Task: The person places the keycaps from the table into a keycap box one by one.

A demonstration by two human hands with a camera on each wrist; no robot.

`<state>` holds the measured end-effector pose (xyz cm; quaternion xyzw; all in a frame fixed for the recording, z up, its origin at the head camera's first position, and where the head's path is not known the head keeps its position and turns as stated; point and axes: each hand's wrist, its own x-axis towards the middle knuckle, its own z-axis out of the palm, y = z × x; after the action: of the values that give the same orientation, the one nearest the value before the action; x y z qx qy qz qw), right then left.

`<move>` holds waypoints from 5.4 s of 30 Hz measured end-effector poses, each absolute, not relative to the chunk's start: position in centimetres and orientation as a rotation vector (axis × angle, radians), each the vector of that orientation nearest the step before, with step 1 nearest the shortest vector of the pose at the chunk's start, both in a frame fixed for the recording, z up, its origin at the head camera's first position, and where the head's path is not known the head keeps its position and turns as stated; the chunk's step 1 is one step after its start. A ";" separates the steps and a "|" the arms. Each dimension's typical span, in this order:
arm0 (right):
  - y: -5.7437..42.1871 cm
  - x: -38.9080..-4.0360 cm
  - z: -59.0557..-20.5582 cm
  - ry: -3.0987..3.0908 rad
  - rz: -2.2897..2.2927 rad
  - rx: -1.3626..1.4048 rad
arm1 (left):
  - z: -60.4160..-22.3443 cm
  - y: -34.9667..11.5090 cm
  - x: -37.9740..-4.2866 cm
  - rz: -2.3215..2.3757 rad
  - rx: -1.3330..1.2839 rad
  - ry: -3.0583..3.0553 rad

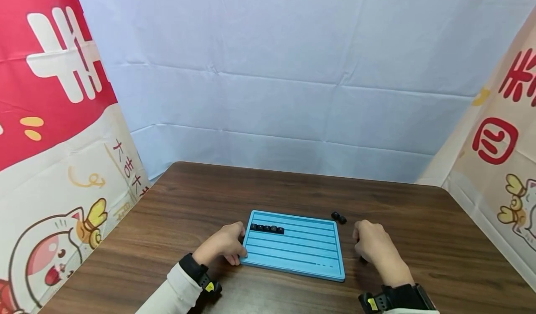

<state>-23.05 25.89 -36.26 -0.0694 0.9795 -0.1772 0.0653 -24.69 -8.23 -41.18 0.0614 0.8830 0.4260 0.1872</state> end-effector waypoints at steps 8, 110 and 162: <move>25.6 -23.3 -38.2 3.010 -0.677 -0.350 | -41.3 -8.3 -24.7 1.203 0.200 2.490; 19.2 -24.3 -41.6 2.907 -1.224 -0.265 | -41.2 -8.4 -24.2 1.215 0.164 2.490; 13.7 -27.2 -41.5 2.807 -1.066 -0.271 | -40.6 -8.9 -24.0 1.222 0.176 2.460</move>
<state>-27.24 13.68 -41.52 -0.0896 0.9292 -0.3529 0.0636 -24.04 -8.94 -40.56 0.0626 0.8769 0.4355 0.1936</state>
